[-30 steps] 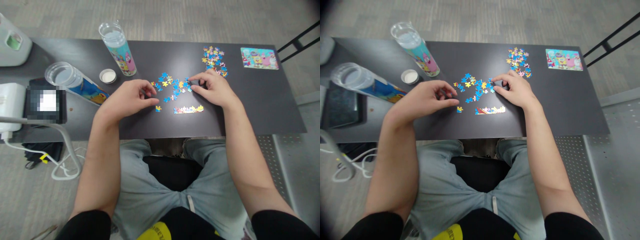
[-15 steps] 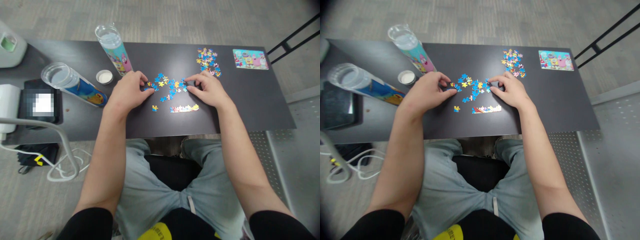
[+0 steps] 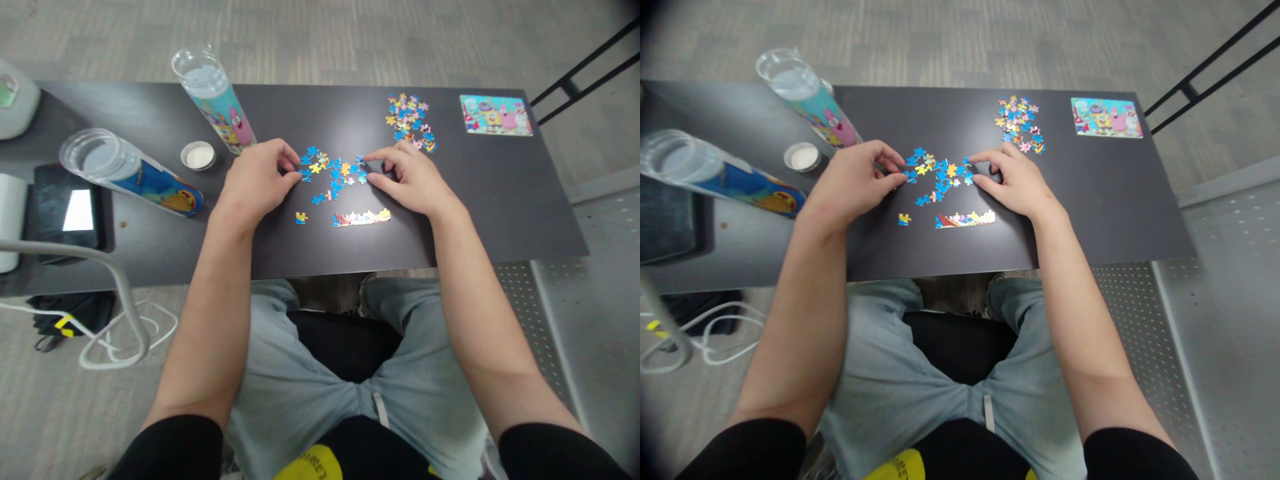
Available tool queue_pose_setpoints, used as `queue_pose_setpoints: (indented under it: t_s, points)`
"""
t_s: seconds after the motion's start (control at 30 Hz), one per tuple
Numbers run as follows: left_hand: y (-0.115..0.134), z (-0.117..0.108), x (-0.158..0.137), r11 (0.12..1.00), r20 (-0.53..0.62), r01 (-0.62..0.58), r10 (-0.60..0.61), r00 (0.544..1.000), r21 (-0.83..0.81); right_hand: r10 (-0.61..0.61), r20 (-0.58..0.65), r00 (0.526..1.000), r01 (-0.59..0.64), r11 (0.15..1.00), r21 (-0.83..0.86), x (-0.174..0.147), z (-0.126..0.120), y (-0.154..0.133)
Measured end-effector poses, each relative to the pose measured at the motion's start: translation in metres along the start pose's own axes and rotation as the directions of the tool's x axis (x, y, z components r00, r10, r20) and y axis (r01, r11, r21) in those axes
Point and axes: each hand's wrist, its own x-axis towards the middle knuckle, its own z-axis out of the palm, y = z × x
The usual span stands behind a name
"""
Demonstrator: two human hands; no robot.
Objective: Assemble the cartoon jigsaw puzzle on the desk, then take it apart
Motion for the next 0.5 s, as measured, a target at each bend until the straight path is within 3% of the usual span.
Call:
queue_pose_setpoints:
  t_s: [0.27, 0.5]
  points:
    - [-0.0087, 0.0037, 0.0023, 0.996, -0.031, -0.019, 0.021, 0.999, 0.09, -0.011, 0.005, 1.0, 0.011, 0.999, -0.031, 0.001, -0.0017, 0.0015]
    - [-0.0047, 0.0009, -0.0023, 0.997, 0.001, -0.029, 0.03, 1.0, -0.068, 0.005, 0.013, 1.0, -0.005, 1.0, -0.021, 0.0011, -0.0077, -0.0008]
